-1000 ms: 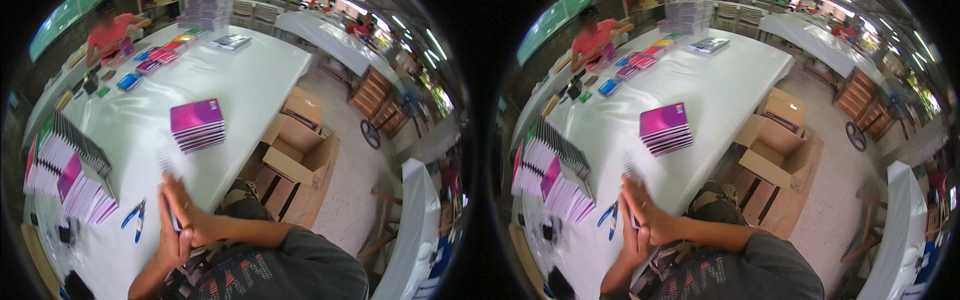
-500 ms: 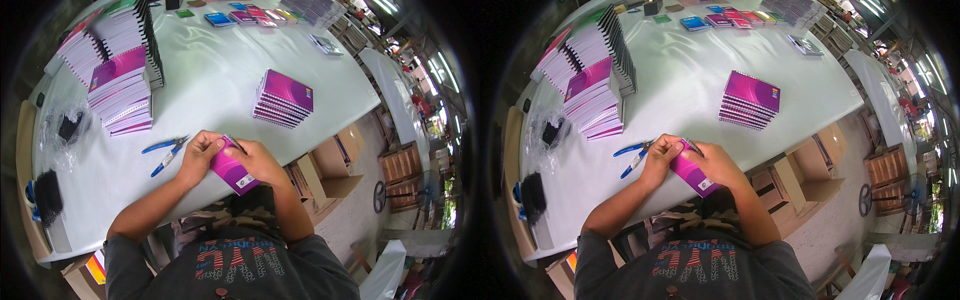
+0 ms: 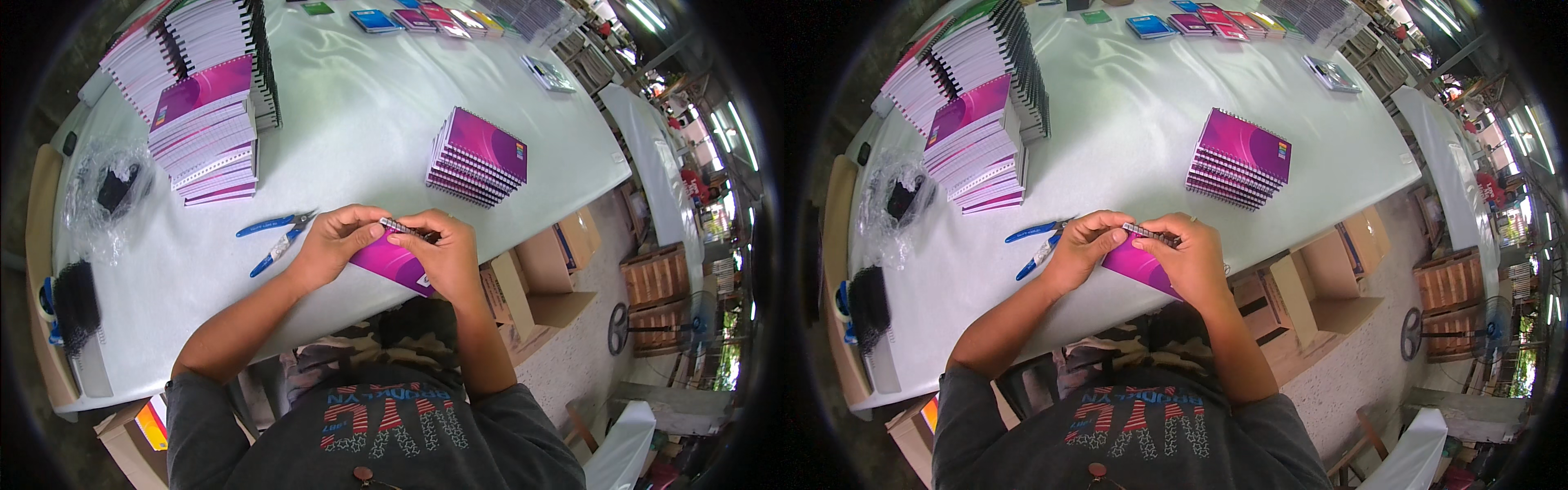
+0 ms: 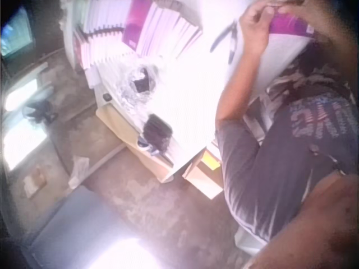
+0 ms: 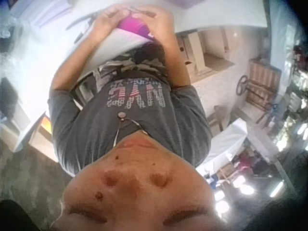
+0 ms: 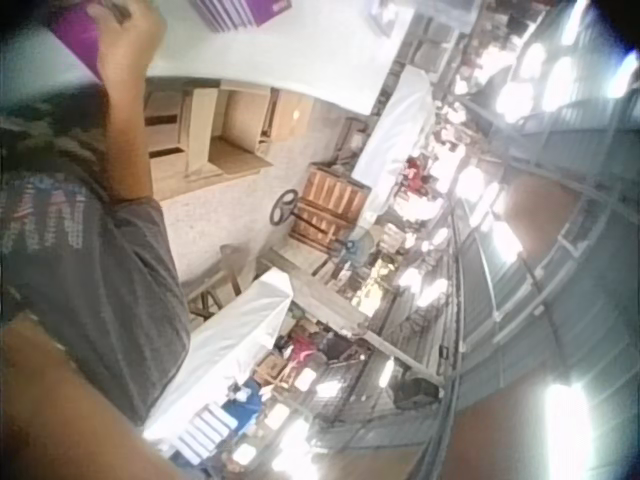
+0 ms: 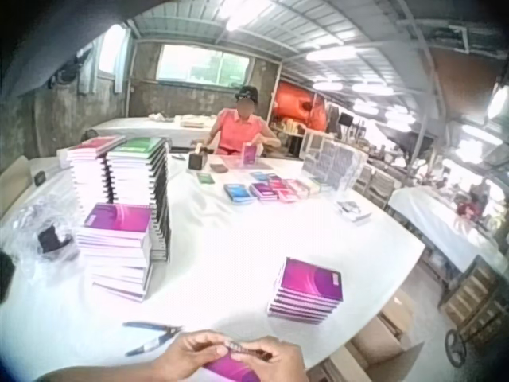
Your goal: The person assembles spiral-bound notebooks by inserting a plastic coil through the punched holes of a paper stack and using pliers to clip the ends.
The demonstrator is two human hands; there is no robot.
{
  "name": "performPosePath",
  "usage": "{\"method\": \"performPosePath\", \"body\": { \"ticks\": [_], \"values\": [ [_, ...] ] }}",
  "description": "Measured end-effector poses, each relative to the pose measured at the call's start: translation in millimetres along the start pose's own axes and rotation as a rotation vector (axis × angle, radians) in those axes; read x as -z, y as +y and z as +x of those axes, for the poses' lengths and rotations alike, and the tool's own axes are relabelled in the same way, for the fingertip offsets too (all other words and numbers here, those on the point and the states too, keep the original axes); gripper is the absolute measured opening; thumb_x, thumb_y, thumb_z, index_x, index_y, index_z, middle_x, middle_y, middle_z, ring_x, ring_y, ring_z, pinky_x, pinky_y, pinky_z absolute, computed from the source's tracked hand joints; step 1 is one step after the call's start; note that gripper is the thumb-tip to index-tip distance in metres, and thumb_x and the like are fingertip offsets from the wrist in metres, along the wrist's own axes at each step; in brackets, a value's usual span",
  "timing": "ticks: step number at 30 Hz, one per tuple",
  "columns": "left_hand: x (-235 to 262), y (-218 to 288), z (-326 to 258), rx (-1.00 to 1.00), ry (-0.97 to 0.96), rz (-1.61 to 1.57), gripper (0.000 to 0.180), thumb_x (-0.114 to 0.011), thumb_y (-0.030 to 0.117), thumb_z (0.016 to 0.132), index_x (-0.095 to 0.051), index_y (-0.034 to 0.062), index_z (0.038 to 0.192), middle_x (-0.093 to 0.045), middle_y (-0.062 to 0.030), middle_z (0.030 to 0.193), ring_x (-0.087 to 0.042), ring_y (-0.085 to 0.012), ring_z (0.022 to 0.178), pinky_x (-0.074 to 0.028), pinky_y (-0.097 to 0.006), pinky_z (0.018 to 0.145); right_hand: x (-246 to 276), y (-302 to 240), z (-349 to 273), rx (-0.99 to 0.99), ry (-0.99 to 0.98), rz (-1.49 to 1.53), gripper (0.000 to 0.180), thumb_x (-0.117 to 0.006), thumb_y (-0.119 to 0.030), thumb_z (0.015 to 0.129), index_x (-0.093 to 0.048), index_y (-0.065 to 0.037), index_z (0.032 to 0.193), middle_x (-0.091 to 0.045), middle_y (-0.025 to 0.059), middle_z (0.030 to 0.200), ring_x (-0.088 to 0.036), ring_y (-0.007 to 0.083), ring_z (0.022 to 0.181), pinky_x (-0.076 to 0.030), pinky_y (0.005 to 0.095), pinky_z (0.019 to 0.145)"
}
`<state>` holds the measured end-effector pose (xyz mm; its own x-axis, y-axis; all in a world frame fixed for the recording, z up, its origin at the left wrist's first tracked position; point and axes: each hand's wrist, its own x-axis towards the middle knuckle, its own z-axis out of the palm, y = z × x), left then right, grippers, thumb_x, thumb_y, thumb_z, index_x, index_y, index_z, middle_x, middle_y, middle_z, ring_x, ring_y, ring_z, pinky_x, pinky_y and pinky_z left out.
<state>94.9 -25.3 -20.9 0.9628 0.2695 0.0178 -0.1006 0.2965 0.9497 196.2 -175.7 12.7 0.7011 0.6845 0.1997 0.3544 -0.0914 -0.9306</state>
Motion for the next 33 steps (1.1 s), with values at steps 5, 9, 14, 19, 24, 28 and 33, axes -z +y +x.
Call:
{"method": "performPosePath", "body": {
  "ticks": [5, 9, 14, 19, 24, 28, 33],
  "values": [
    [5, 10, -1, 0.026, -0.151, -0.064, 0.012, -0.060, 0.002, 0.085, -0.061, 0.0038, 0.097, -0.060, 0.0002, 0.091, -0.053, -0.0069, 0.084, -0.043, -0.024, 0.075, 1, -9, -6, -0.068, -0.056, 0.059, 0.017, -0.075, -0.004, 0.070, -0.064, 0.000, 0.083, -0.062, 0.0055, 0.073, -0.056, 0.0103, 0.064, -0.043, 0.0252, 0.057],
    [8, 8, -2, -0.016, -0.152, 0.043, 0.015, -0.059, -0.008, 0.078, -0.059, 0.0040, 0.086, -0.055, 0.0001, 0.083, -0.051, -0.0072, 0.078, -0.042, -0.024, 0.070, -5, -19, -13, 0.048, -0.070, -0.206, 0.017, -0.076, -0.006, 0.069, -0.064, -0.003, 0.081, -0.062, 0.0074, 0.074, -0.057, 0.0183, 0.063, -0.044, 0.0284, 0.058],
    [2, 21, -4, -0.112, -0.087, 0.194, 0.020, -0.052, -0.013, 0.068, -0.054, 0.0047, 0.078, -0.051, -0.0017, 0.078, -0.048, -0.0096, 0.073, -0.039, -0.024, 0.067, -5, -17, -13, 0.133, -0.051, -0.213, 0.019, -0.075, -0.007, 0.069, -0.064, -0.004, 0.084, -0.061, 0.0085, 0.077, -0.055, 0.0228, 0.065, -0.044, 0.0311, 0.060],
    [-12, 58, -8, -0.675, 0.045, 0.588, 0.018, -0.062, -0.007, 0.064, -0.054, 0.0073, 0.071, -0.055, -0.0027, 0.071, -0.053, -0.0132, 0.064, -0.042, -0.025, 0.060, -1, 18, 19, 0.247, 0.509, -0.037, 0.019, -0.065, -0.018, 0.083, -0.063, 0.000, 0.087, -0.058, 0.0099, 0.071, -0.056, 0.0219, 0.068, -0.046, 0.0360, 0.068],
    [-36, 56, -44, -0.791, -0.273, 1.004, 0.021, -0.075, 0.015, 0.068, -0.062, 0.0092, 0.083, -0.059, -0.0063, 0.081, -0.061, -0.0209, 0.078, -0.046, -0.033, 0.066, -17, 12, 41, 0.129, 0.099, 0.892, 0.053, -0.037, -0.045, 0.096, -0.056, -0.001, 0.072, -0.051, 0.0058, 0.062, -0.051, 0.0169, 0.066, -0.044, 0.0349, 0.077],
    [-7, 59, -52, -0.474, -0.103, 1.278, 0.044, -0.069, 0.030, 0.076, -0.057, 0.0066, 0.112, -0.057, -0.0130, 0.101, -0.056, -0.0283, 0.099, -0.043, -0.040, 0.080, 3, 25, 52, 0.031, -0.094, 0.269, 0.060, -0.036, -0.043, 0.096, -0.047, -0.003, 0.054, -0.044, 0.0038, 0.050, -0.044, 0.0143, 0.052, -0.043, 0.0293, 0.063],
    [47, 14, -77, -0.049, 0.367, 1.872, 0.053, -0.058, 0.030, 0.087, -0.042, 0.0031, 0.129, -0.048, -0.0172, 0.119, -0.050, -0.0358, 0.103, -0.037, -0.046, 0.091, -33, 19, 57, 0.101, -0.358, -0.011, 0.069, -0.035, -0.051, 0.094, -0.053, 0.002, 0.054, -0.051, 0.0214, 0.053, -0.056, 0.0376, 0.058, -0.043, 0.0447, 0.061]
  ]
}}
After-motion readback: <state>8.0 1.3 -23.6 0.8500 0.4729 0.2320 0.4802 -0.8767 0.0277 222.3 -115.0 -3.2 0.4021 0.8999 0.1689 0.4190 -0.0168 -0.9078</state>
